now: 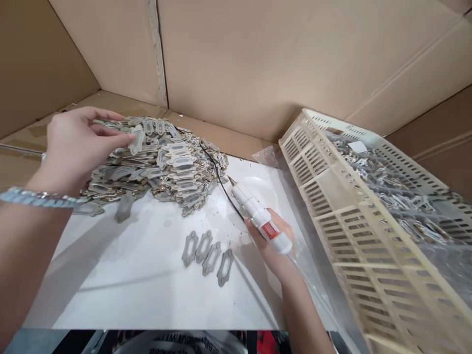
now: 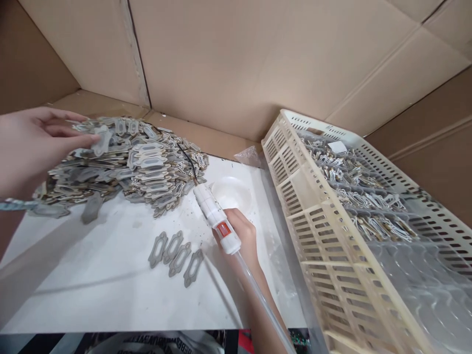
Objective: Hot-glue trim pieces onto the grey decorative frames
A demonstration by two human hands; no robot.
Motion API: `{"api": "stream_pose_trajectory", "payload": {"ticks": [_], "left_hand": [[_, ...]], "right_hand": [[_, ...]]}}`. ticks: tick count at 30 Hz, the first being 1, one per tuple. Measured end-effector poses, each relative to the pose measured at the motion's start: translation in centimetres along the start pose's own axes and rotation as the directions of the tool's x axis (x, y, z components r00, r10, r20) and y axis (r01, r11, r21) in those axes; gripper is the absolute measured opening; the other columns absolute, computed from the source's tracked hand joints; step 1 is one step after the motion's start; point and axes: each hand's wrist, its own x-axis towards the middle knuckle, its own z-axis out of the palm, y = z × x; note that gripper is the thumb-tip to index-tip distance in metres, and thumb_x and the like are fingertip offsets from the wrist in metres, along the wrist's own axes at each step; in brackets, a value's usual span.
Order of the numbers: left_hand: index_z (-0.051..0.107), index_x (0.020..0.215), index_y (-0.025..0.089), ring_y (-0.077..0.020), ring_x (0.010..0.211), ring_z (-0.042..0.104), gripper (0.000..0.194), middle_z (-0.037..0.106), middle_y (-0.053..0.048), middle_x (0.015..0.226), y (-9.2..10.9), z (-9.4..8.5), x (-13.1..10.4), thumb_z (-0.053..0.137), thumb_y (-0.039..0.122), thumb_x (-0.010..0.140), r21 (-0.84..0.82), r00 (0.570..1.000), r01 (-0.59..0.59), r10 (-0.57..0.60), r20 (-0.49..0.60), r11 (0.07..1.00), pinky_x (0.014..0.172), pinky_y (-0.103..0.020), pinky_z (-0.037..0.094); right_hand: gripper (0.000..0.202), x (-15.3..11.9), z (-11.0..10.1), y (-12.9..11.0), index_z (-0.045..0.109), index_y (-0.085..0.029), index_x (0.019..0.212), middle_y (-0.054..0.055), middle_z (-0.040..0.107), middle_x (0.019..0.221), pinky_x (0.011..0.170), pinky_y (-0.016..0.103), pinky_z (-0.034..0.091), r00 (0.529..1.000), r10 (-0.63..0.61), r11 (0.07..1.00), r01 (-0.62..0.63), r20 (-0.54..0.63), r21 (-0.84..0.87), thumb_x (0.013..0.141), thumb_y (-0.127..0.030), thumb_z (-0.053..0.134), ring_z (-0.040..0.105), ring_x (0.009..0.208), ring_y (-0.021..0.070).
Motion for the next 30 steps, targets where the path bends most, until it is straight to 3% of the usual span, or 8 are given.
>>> {"api": "stream_pose_trajectory", "payload": {"ticks": [8, 13, 15, 17, 18, 20, 21, 30], "left_hand": [[0.074, 0.101, 0.012, -0.0185, 0.099, 0.067, 0.037, 0.063, 0.005, 0.071, 1.1, 0.5, 2.7, 0.071, 0.04, 0.077, 0.206, 0.99, -0.105, 0.082, 0.118, 0.973, 0.113, -0.046, 0.044], [0.073, 0.106, 0.013, -0.013, 0.094, 0.065, 0.035, 0.06, 0.006, 0.074, 2.1, -0.2, 1.9, 0.065, 0.036, 0.081, 0.214, 0.99, -0.139, 0.141, 0.005, 0.967, 0.111, -0.041, 0.043], [0.075, 0.095, 0.013, -0.009, 0.077, 0.063, 0.028, 0.064, 0.006, 0.071, 2.6, -0.6, 0.6, 0.069, 0.034, 0.077, 0.193, 0.971, -0.197, 0.165, 0.171, 0.961, 0.101, -0.034, 0.049], [0.075, 0.086, 0.015, -0.0086, 0.064, 0.06, 0.021, 0.069, 0.004, 0.072, 2.9, -0.7, -1.2, 0.072, 0.031, 0.073, 0.14, 0.808, -0.315, 0.188, 0.558, 0.939, 0.08, -0.023, 0.053], [0.075, 0.085, 0.017, -0.0099, 0.062, 0.061, 0.018, 0.071, 0.002, 0.074, 2.9, -0.7, -2.3, 0.073, 0.03, 0.073, 0.086, 0.638, -0.385, 0.198, 0.744, 0.919, 0.069, -0.02, 0.051], [0.075, 0.093, 0.025, -0.0133, 0.068, 0.065, 0.017, 0.073, 0.0, 0.083, 2.7, -0.2, -4.9, 0.069, 0.027, 0.077, -0.08, 0.317, -0.498, 0.267, 0.91, 0.863, 0.06, -0.018, 0.046], [0.073, 0.099, 0.028, -0.0154, 0.075, 0.068, 0.024, 0.073, 0.0, 0.088, 2.4, 0.2, -6.2, 0.07, 0.023, 0.076, -0.119, 0.259, -0.548, 0.303, 0.917, 0.828, 0.064, -0.02, 0.047], [0.064, 0.114, 0.032, -0.0166, 0.085, 0.064, 0.057, 0.065, -0.002, 0.099, -0.6, 3.8, -10.3, 0.059, -0.001, 0.068, -0.196, 0.13, -0.7, 0.392, 0.911, 0.687, 0.068, -0.023, 0.041]], "right_hand": [[0.025, 0.3, 0.1, 0.3, 0.05, -0.022, 0.067, -0.003, 0.052, 0.065, 0.052, 0.025, 0.035, 1.0, -0.008, 1.0, 0.008, 0.003, -0.03, 0.09, -0.028, 0.059, 0.048, 0.054, 0.0122], [0.024, 0.2, 0.1, 0.3, 0.049, -0.022, 0.068, -0.003, 0.053, 0.066, 0.053, 0.026, 0.037, 1.0, 0.004, 1.0, -0.004, -0.015, 0.003, 0.089, -0.029, 0.06, 0.047, 0.055, 0.0125], [0.024, 0.3, 0.2, 0.3, 0.049, -0.023, 0.068, -0.002, 0.052, 0.066, 0.053, 0.026, 0.037, 1.0, 0.013, 1.0, -0.012, -0.027, 0.016, 0.089, -0.029, 0.06, 0.048, 0.055, 0.0129], [0.024, 0.3, 0.2, 0.3, 0.049, -0.023, 0.068, -0.002, 0.052, 0.066, 0.053, 0.026, 0.038, 0.999, 0.027, 0.999, -0.026, -0.033, 0.025, 0.088, -0.029, 0.06, 0.048, 0.055, 0.0132], [0.024, 0.3, 0.2, 0.4, 0.049, -0.023, 0.068, -0.002, 0.053, 0.066, 0.052, 0.026, 0.039, 0.999, 0.03, 0.999, -0.029, -0.034, 0.03, 0.088, -0.028, 0.061, 0.049, 0.055, 0.0134], [0.023, 0.3, 0.2, 0.5, 0.05, -0.023, 0.068, -0.002, 0.053, 0.066, 0.052, 0.027, 0.039, 0.999, 0.026, 0.999, -0.025, -0.037, 0.041, 0.087, -0.027, 0.062, 0.049, 0.055, 0.0137], [0.023, 0.3, 0.2, 0.5, 0.05, -0.023, 0.068, -0.002, 0.053, 0.065, 0.053, 0.027, 0.04, 0.999, 0.021, 0.999, -0.02, -0.04, 0.043, 0.087, -0.027, 0.063, 0.05, 0.055, 0.0139], [0.023, 0.4, -0.1, 0.4, 0.048, -0.024, 0.068, 0.0, 0.054, 0.067, 0.053, 0.027, 0.04, 1.0, 0.002, 1.0, -0.002, -0.027, -0.007, 0.089, -0.025, 0.059, 0.053, 0.057, 0.0146]]}}
